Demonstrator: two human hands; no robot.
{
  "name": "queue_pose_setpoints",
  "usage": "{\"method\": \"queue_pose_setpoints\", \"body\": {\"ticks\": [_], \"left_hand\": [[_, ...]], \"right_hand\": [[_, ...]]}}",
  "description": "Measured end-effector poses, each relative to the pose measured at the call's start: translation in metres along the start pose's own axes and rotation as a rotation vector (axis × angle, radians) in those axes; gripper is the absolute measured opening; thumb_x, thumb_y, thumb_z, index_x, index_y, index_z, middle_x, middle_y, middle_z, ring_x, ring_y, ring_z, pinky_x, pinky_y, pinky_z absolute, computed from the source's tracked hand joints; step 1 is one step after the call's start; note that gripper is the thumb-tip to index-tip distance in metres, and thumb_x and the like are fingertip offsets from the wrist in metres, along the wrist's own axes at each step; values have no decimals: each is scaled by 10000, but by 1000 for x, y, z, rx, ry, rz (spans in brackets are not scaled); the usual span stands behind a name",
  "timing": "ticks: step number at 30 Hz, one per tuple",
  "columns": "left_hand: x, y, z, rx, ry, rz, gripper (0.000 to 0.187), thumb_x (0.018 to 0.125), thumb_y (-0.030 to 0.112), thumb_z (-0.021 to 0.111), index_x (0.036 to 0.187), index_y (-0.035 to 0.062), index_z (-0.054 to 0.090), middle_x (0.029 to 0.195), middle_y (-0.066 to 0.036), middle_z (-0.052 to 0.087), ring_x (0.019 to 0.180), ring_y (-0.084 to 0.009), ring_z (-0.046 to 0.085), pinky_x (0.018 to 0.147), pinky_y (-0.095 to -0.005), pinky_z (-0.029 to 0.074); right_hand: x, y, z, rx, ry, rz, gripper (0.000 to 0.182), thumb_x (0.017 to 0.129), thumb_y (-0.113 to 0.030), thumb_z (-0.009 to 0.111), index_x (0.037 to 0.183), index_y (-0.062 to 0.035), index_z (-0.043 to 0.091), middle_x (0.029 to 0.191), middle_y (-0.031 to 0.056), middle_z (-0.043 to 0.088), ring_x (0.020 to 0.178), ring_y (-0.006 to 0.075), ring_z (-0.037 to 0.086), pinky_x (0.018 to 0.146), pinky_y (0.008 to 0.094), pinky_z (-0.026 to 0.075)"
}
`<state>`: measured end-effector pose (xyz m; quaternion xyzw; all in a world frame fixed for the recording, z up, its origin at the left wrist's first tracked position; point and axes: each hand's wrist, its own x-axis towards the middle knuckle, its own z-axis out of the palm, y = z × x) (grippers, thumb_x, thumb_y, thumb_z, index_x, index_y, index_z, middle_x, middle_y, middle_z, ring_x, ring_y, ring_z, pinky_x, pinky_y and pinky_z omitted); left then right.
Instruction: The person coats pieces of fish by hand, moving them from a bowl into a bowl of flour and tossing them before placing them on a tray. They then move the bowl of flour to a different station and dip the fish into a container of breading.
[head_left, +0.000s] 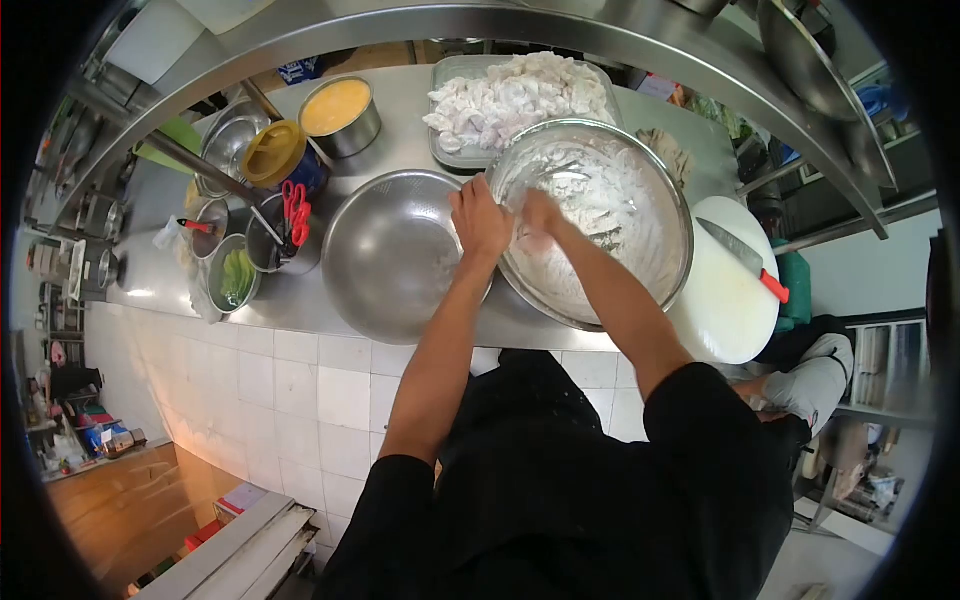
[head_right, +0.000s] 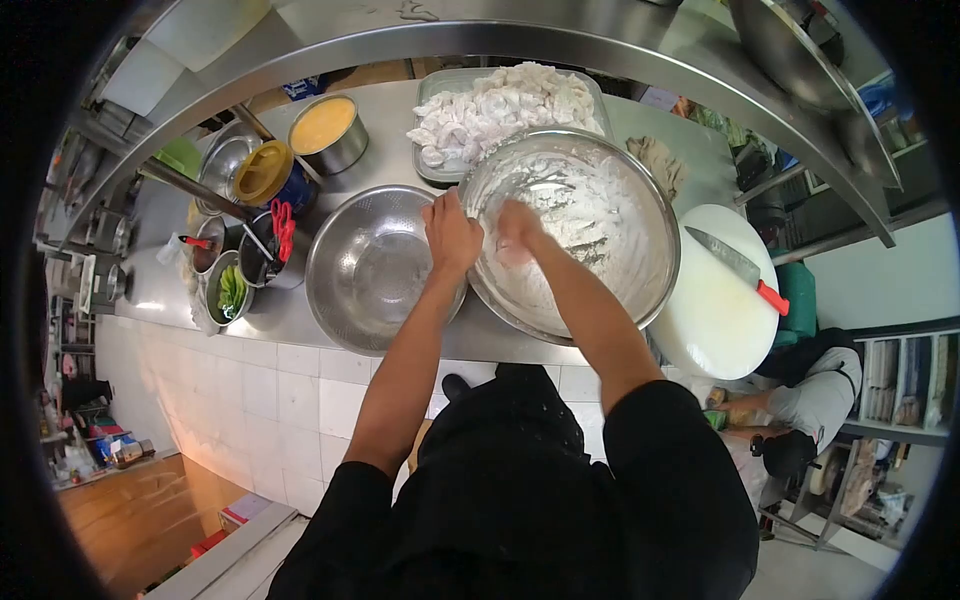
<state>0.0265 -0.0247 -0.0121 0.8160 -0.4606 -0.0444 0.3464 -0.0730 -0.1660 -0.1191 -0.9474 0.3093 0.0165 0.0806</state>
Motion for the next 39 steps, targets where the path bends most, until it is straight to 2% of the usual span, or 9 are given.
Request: {"method": "queue_pose_setpoints", "body": {"ticks": [6,8,13,19,22,27,32,34,39], "left_hand": [[-6,1,-9,-136,19,-81,472,717,41,529,1184,-14,477,1133,-219,510,1051,-385,422,911,-447,350],[-2,-2,-2,-141,28,-75,466,715,43,546,1175,1,478,1133,-190,512,1048,-372,426,880,-458,372],[-7,-6,5,-140,53,-60,447,711,41,558,1152,7,494,1111,-176,525,1031,-360,440,857,-456,387],[1,-12,11,-222,72,43,436,709,22,535,1143,-21,509,1058,-216,548,995,-380,459,886,-430,370],[2,-5,10,-237,61,-14,435,709,19,534,1140,-29,510,1076,-214,545,991,-375,464,889,-425,371],[0,-7,10,-180,69,-29,431,712,20,535,1140,-26,515,1086,-200,545,991,-367,469,885,-423,375],[-3,-3,4,-268,62,-42,412,718,23,500,1125,-37,519,1083,-215,552,984,-372,485,904,-418,341],[-4,-3,4,-289,66,-43,406,716,24,502,1117,-37,524,1076,-216,555,985,-374,482,904,-418,341],[-5,-1,2,-316,87,-74,393,713,28,506,1099,-38,538,1055,-219,563,980,-378,480,902,-420,341]], "right_hand": [[-130,-7,-59,-130,46,-569,469,770,-354,569,1120,-43,559,1224,239,459,1018,378,540,846,491,437],[-135,13,-65,-309,-81,-10,459,767,-273,579,1168,-53,538,1325,241,351,1085,395,499,875,449,440],[-105,87,-65,373,36,13,444,738,-118,581,1161,-7,504,1219,286,461,1081,418,489,892,381,442],[-55,116,-48,321,-52,568,504,822,-415,540,1164,-44,531,1149,231,549,1042,375,541,936,426,409],[-54,39,1,-53,172,160,397,806,-253,497,1143,-57,564,1116,192,577,1065,352,535,927,431,421],[-95,-14,-94,330,-537,-360,324,848,-225,497,1074,-21,606,1076,179,595,1066,293,530,922,371,413],[-97,151,-47,647,-61,-22,375,895,-299,480,1104,-8,593,1063,108,619,854,247,623,798,329,483],[-113,167,-34,219,-389,438,447,881,-374,488,1173,-43,557,1097,98,601,838,266,621,726,380,509],[-147,29,-79,922,-642,769,392,893,-350,416,1149,-93,566,1024,114,616,925,286,610,700,438,521]]}}
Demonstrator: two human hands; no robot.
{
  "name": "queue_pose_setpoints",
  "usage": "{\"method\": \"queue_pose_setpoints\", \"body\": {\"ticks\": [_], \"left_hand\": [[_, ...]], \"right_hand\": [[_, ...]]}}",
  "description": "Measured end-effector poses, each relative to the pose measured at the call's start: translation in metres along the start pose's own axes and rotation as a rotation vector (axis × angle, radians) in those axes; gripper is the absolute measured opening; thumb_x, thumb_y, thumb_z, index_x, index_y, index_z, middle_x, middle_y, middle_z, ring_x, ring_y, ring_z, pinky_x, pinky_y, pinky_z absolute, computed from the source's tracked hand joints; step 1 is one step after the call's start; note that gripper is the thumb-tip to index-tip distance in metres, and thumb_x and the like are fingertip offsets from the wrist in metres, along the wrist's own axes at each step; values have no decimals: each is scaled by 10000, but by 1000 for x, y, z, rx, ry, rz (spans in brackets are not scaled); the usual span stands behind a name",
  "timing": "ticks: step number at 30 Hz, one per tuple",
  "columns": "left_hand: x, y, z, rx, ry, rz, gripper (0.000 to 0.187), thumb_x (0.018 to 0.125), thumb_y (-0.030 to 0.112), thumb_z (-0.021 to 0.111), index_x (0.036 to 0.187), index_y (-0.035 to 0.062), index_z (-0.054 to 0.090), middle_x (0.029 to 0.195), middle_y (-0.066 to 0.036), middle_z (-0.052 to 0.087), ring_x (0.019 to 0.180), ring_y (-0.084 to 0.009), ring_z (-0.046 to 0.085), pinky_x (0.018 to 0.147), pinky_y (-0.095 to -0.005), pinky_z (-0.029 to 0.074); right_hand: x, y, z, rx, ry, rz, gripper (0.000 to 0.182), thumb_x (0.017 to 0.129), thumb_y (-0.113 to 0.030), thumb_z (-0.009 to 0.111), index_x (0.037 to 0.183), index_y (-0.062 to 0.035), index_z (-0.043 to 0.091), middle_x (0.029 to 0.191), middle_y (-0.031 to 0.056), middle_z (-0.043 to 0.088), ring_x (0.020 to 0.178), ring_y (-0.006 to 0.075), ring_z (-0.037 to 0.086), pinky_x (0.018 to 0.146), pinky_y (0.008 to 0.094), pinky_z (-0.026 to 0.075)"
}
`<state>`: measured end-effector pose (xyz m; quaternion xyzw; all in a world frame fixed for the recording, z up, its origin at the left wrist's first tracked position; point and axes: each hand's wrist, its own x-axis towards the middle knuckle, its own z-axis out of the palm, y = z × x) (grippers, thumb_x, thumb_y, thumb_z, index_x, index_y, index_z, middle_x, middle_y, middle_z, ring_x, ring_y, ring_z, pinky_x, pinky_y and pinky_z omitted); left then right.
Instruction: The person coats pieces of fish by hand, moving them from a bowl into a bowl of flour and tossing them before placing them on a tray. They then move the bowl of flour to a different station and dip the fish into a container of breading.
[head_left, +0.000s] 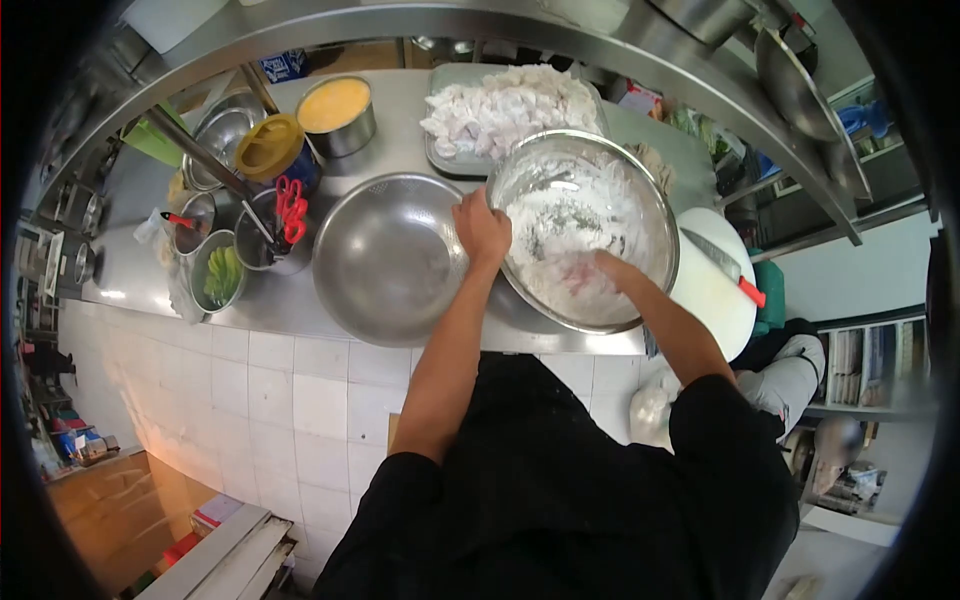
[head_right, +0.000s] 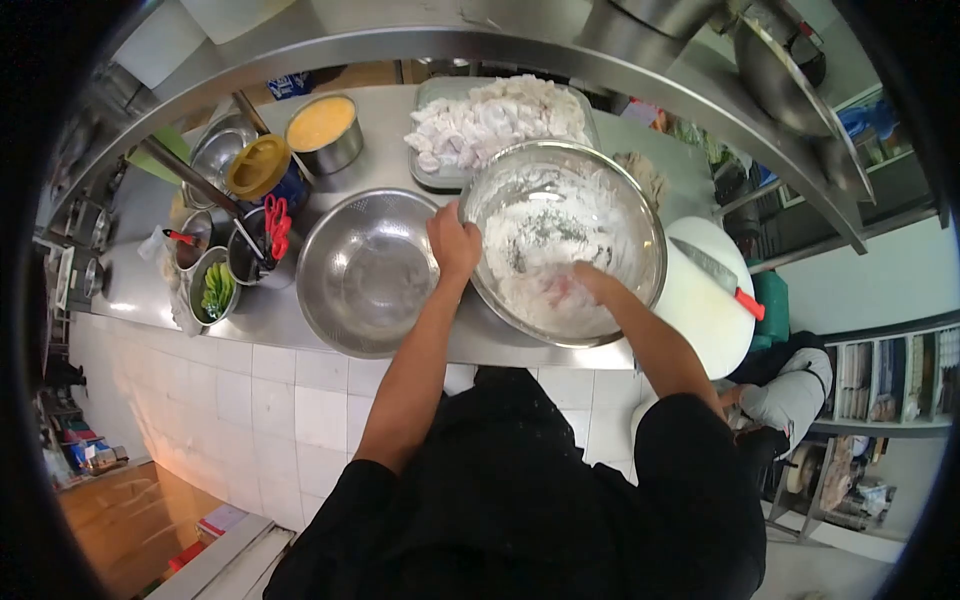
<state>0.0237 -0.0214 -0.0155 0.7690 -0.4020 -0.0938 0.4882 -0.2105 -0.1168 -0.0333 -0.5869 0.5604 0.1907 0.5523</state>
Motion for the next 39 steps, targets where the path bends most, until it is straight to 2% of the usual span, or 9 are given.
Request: {"method": "queue_pose_setpoints", "body": {"ticks": [6,11,17,21,23,26,28,32,39], "left_hand": [[-1,-4,0,27,-29,-13,384,706,22,509,1084,-30,547,1051,-218,565,978,-381,480,887,-434,347],[-3,-1,3,-18,0,-13,374,706,11,501,1076,-20,551,1041,-218,569,981,-382,482,891,-429,348],[2,-8,7,14,8,21,378,704,10,508,1080,-18,543,1038,-218,570,975,-368,486,887,-424,347],[-1,-4,1,24,-19,-1,381,705,15,517,1084,-17,536,1027,-214,572,975,-351,489,892,-415,337],[0,-5,3,33,-14,13,383,706,16,518,1088,-16,536,1025,-211,572,976,-350,488,892,-415,336],[2,-5,4,45,-1,37,390,709,16,517,1098,-16,534,1024,-209,572,977,-352,486,892,-417,336],[1,-6,6,50,-2,28,395,710,16,515,1104,-17,532,1025,-210,571,976,-354,485,891,-419,336],[3,-5,4,47,8,42,403,703,15,519,1102,-35,528,1028,-218,568,975,-361,485,892,-418,341],[6,-15,5,62,19,80,377,687,11,528,1060,-44,543,1014,-221,569,976,-360,491,890,-423,337]], "right_hand": [[-27,-15,-20,686,-24,-260,336,896,-272,456,1081,-19,576,923,156,631,897,223,630,746,361,514],[63,49,11,-593,460,-324,278,836,-237,542,928,20,594,820,152,612,769,237,589,674,293,477],[59,-18,40,642,-94,-405,315,877,-290,475,1013,-15,547,1035,156,569,986,284,551,824,416,439],[29,-25,-7,817,197,-419,404,889,-312,412,1138,-9,507,1164,162,542,1032,324,557,869,486,446],[50,-15,-28,-118,745,-111,312,856,-225,464,1085,-21,523,1108,163,566,1012,303,576,804,442,484],[85,-2,1,-309,806,-164,281,827,-135,510,1050,31,547,878,155,613,818,291,611,730,354,512],[140,14,12,805,384,-344,222,821,-94,477,1004,20,530,845,104,581,860,217,609,703,373,513],[87,-53,21,878,-37,-573,215,818,-98,536,997,21,545,863,96,609,781,232,602,686,349,500],[63,-85,48,-831,869,-834,609,796,-322,601,1313,-69,404,1248,253,473,1228,408,373,1006,498,327]]}}
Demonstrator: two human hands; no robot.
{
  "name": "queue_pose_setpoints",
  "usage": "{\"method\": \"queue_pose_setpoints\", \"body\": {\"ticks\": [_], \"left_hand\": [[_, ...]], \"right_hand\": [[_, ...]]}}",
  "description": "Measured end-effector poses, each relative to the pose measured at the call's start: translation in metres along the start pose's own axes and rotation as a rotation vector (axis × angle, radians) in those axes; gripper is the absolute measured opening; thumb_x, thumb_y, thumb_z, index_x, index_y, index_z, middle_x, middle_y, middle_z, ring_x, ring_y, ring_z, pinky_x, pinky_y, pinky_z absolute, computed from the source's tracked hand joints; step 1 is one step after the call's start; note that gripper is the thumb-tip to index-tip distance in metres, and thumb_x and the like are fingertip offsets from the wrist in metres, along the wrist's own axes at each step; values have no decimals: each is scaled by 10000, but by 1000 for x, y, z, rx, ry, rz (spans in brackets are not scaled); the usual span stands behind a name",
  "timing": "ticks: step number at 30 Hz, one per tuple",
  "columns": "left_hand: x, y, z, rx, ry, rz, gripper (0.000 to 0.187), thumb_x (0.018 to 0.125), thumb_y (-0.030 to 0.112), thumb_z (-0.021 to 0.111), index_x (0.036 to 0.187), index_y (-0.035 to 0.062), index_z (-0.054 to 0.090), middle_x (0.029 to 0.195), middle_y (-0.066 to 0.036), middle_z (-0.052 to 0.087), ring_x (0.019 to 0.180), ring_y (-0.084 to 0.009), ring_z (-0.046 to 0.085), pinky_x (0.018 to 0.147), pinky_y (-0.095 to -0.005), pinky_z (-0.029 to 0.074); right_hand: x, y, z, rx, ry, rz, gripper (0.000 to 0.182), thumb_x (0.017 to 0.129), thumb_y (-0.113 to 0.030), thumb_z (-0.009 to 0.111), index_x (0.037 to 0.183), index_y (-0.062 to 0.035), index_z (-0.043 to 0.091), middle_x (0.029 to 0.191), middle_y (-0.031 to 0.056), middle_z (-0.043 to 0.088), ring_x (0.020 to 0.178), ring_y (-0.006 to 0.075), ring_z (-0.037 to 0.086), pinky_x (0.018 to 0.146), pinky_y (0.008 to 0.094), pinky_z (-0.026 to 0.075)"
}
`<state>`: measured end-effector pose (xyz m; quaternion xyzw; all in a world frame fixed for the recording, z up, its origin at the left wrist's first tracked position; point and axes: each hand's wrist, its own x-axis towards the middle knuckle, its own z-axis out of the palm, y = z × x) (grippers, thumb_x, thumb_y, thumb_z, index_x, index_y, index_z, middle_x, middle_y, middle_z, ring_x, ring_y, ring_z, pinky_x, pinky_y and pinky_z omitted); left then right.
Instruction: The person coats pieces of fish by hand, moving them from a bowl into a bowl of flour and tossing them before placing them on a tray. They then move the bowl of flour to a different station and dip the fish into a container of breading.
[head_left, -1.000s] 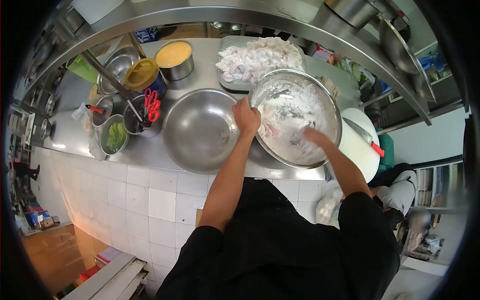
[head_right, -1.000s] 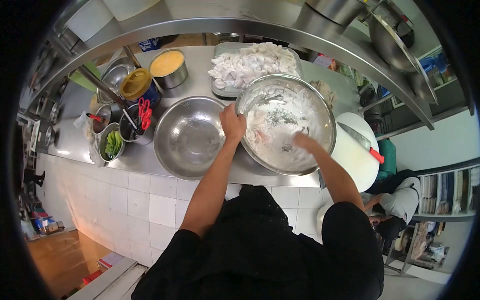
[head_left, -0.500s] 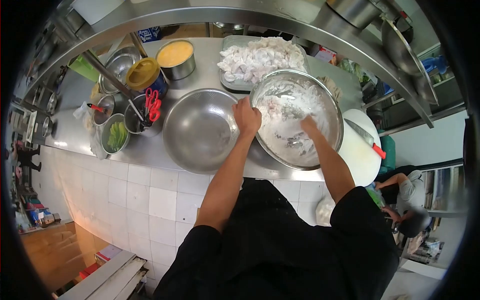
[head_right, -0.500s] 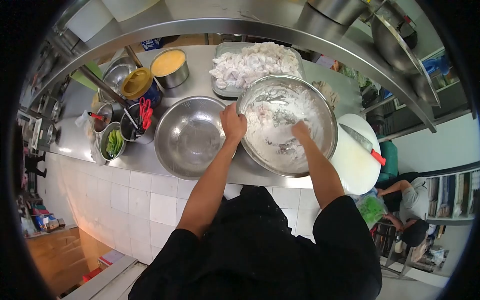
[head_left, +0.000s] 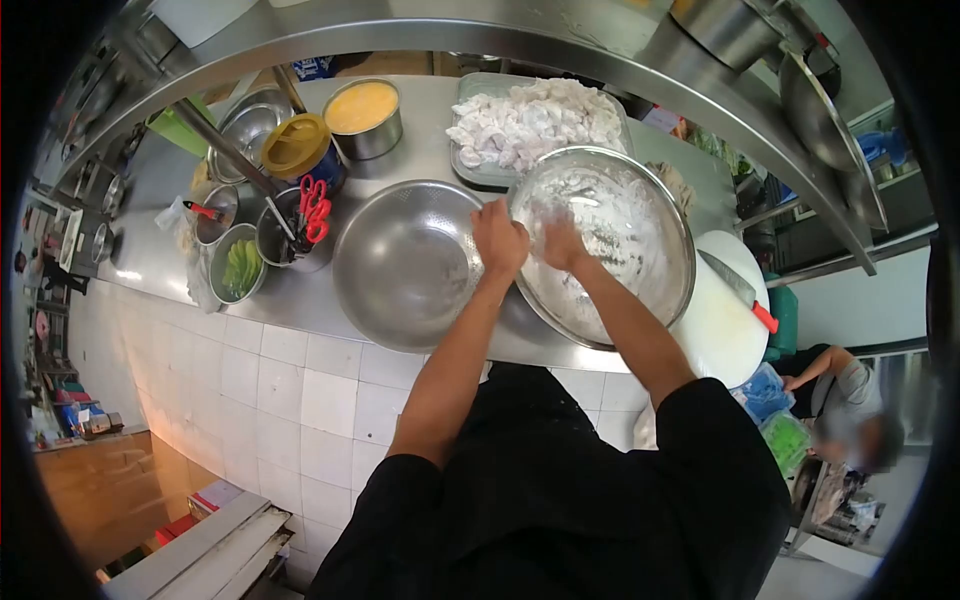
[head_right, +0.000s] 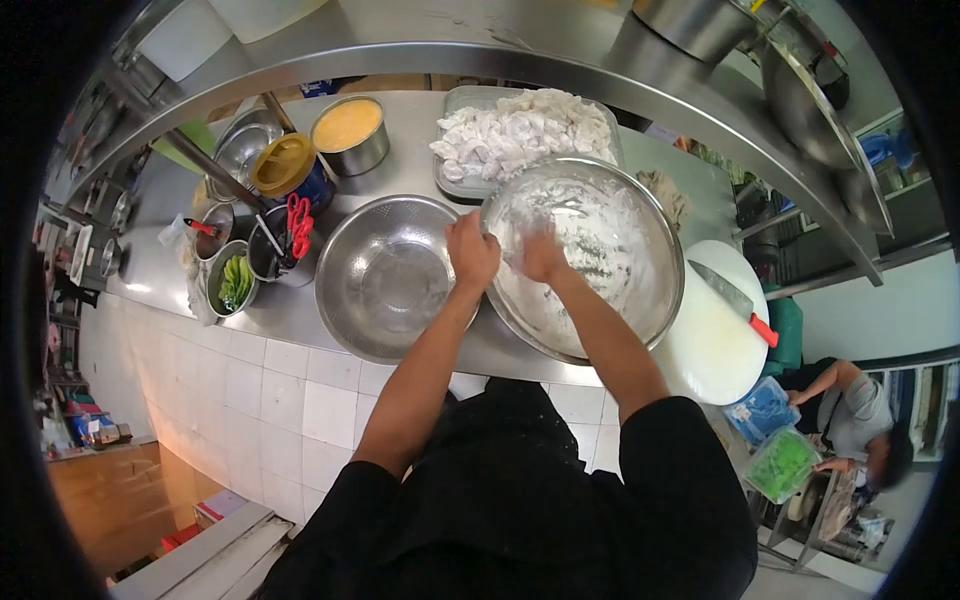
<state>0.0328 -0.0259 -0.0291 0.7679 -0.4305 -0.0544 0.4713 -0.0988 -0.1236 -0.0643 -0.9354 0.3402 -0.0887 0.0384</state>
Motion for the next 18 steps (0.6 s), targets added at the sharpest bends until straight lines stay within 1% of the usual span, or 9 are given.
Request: {"method": "queue_pose_setpoints", "body": {"ticks": [3,5,7,8,9,11,15,17,18], "left_hand": [[4,2,-6,39,-36,-12,368,690,25,539,1054,-32,545,1018,-211,570,989,-366,484,885,-434,350],[2,3,-4,71,24,14,349,686,45,585,1032,16,550,999,-167,574,972,-368,477,812,-451,407],[-2,5,-5,84,10,-20,359,685,53,595,1039,11,547,1014,-166,571,989,-365,472,809,-449,408],[-3,5,-6,79,16,-9,361,684,51,594,1039,8,544,1017,-167,569,990,-363,470,807,-450,407],[-1,5,-6,71,30,3,362,683,50,593,1039,5,541,1021,-167,567,992,-362,467,804,-451,407],[-2,6,-8,45,40,-13,360,684,45,588,1038,2,537,1006,-171,568,980,-360,468,805,-452,405],[-2,10,-13,48,-11,-55,431,692,38,562,1119,-13,535,1056,-187,567,993,-378,471,853,-452,394],[-3,13,-11,40,-12,-31,428,692,36,563,1117,-8,536,1060,-186,565,997,-378,470,851,-453,394],[0,14,-11,50,-31,-62,421,695,36,563,1114,-2,537,1060,-185,564,1005,-377,467,853,-451,394]], "right_hand": [[-7,0,-8,-187,-321,-112,688,789,-404,563,1381,-142,330,1367,252,328,1304,427,229,1048,540,208],[12,37,33,-277,-253,-120,657,782,-352,562,1355,-98,364,1326,258,377,1278,396,295,1029,527,246],[27,56,57,-178,-20,30,611,770,-272,573,1315,-54,404,1302,242,412,1242,392,339,1000,506,297],[27,52,42,-57,114,-1,572,754,-223,600,1273,-39,446,1230,211,491,1173,366,432,969,446,360],[34,52,24,-55,116,-9,572,754,-223,600,1273,-39,446,1230,211,491,1173,366,432,969,446,360],[49,61,0,437,-108,45,524,748,-205,622,1210,0,484,1122,202,567,1069,353,518,907,403,418],[72,103,8,157,-81,13,411,818,-254,559,1142,-2,536,1065,223,595,991,363,562,869,394,441],[77,85,21,215,-351,446,409,839,-261,513,1176,-29,522,1144,233,553,1097,362,507,942,419,397],[68,63,40,-47,-338,209,386,838,-289,512,1138,-51,561,1189,222,529,1128,363,485,952,463,373]]}}
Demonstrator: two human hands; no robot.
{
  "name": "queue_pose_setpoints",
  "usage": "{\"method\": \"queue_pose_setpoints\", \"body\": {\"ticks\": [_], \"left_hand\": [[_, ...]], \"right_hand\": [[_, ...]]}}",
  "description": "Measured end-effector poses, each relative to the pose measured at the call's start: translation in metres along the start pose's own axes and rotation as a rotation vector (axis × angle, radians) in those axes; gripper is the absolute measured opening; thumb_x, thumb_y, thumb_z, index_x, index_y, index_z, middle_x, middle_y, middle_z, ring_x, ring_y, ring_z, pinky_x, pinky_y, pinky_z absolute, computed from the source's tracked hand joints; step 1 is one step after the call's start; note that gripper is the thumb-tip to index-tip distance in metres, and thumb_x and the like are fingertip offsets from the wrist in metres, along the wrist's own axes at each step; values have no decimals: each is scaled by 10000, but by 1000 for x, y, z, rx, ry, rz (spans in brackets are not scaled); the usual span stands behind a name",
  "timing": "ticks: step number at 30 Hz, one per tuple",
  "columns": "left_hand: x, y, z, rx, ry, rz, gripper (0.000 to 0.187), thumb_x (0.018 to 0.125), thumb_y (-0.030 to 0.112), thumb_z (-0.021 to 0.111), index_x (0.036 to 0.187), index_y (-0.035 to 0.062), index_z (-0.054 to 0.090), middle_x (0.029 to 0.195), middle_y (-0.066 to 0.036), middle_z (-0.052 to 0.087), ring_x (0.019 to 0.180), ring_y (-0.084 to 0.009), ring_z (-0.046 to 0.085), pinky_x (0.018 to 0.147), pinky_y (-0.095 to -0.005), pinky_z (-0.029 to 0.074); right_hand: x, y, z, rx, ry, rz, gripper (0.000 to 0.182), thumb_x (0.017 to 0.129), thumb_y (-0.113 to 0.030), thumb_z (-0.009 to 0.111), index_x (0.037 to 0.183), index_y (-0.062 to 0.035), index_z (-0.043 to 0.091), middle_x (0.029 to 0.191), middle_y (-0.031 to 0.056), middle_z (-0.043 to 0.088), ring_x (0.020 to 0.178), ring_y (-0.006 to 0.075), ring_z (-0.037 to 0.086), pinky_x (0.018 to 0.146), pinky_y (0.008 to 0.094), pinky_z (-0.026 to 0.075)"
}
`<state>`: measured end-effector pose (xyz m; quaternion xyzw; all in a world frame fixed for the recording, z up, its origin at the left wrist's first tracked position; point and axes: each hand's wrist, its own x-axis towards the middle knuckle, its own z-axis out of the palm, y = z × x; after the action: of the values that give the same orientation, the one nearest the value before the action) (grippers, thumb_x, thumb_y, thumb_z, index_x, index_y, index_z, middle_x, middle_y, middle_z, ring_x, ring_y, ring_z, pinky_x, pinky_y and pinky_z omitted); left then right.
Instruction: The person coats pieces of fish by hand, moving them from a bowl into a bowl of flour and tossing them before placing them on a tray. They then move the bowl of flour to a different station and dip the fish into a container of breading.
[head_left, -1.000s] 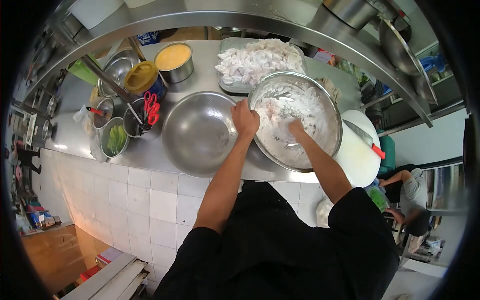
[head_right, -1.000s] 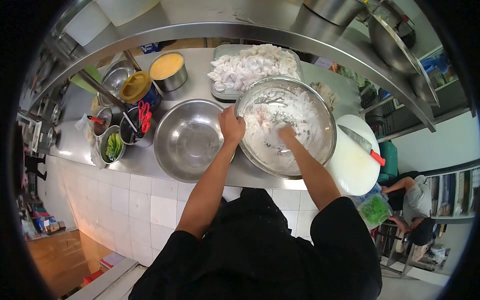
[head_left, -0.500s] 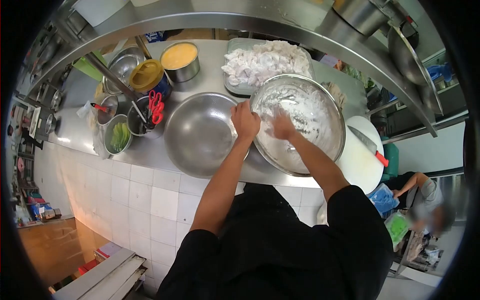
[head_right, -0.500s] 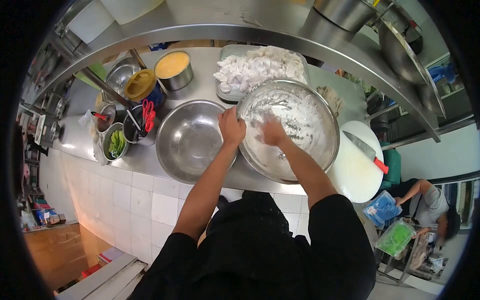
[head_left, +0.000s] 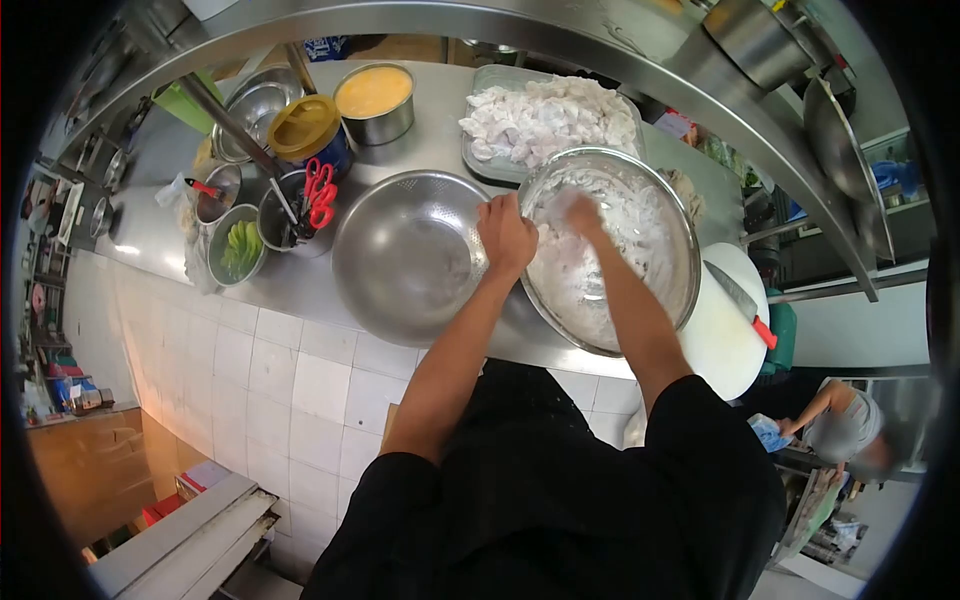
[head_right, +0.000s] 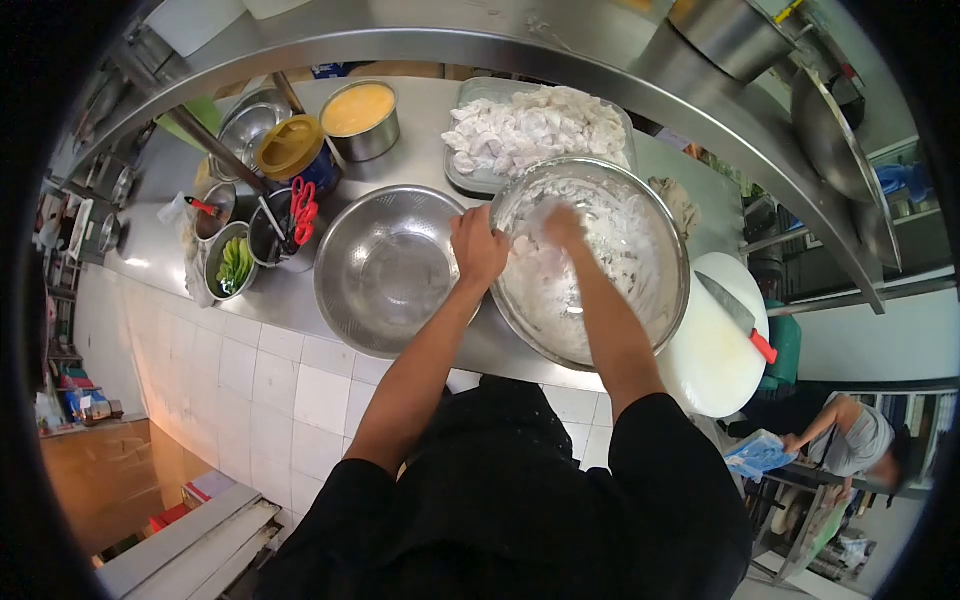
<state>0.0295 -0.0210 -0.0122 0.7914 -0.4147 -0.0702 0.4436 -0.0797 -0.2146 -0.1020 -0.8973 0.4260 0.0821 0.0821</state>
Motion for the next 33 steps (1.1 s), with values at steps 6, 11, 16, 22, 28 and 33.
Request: {"method": "queue_pose_setpoints", "body": {"ticks": [6,11,16,22,28,33], "left_hand": [[-2,-2,-1,17,-18,-34,394,705,55,571,1095,17,524,1073,-161,545,1046,-355,443,838,-465,391],[-7,5,6,5,-61,-40,379,711,64,574,1083,22,509,1081,-149,529,1065,-342,428,830,-481,375],[-1,4,6,15,-58,-49,356,716,64,573,1065,26,515,1085,-141,528,1074,-335,421,831,-479,365],[-3,6,10,16,-28,-68,359,715,63,573,1069,36,519,1086,-137,531,1074,-334,421,830,-476,366],[-9,3,3,8,-8,-61,403,710,47,558,1110,20,521,1083,-154,545,1036,-351,447,832,-471,384],[-13,5,2,-9,-6,-80,425,705,27,548,1129,2,524,1080,-171,553,1009,-370,463,837,-465,399]], "right_hand": [[-139,-43,-23,-110,-3,-302,608,795,-257,543,1369,-216,347,1487,138,109,1307,461,178,1005,611,241],[-83,0,36,-111,364,-156,521,665,-73,606,1182,-117,562,1204,180,516,1103,365,465,990,484,339],[-56,56,5,434,345,-271,395,692,-28,525,1084,10,550,828,216,621,807,393,586,766,413,492],[-112,22,51,73,206,-202,340,765,-170,555,1033,39,548,1100,307,524,1043,426,510,919,460,398],[-180,-16,7,670,-356,-180,341,806,-208,606,1043,10,492,972,233,583,873,385,580,790,435,467],[-152,-46,-75,1184,-370,61,458,768,-197,664,1150,-9,495,1016,173,573,901,287,576,779,391,474]]}}
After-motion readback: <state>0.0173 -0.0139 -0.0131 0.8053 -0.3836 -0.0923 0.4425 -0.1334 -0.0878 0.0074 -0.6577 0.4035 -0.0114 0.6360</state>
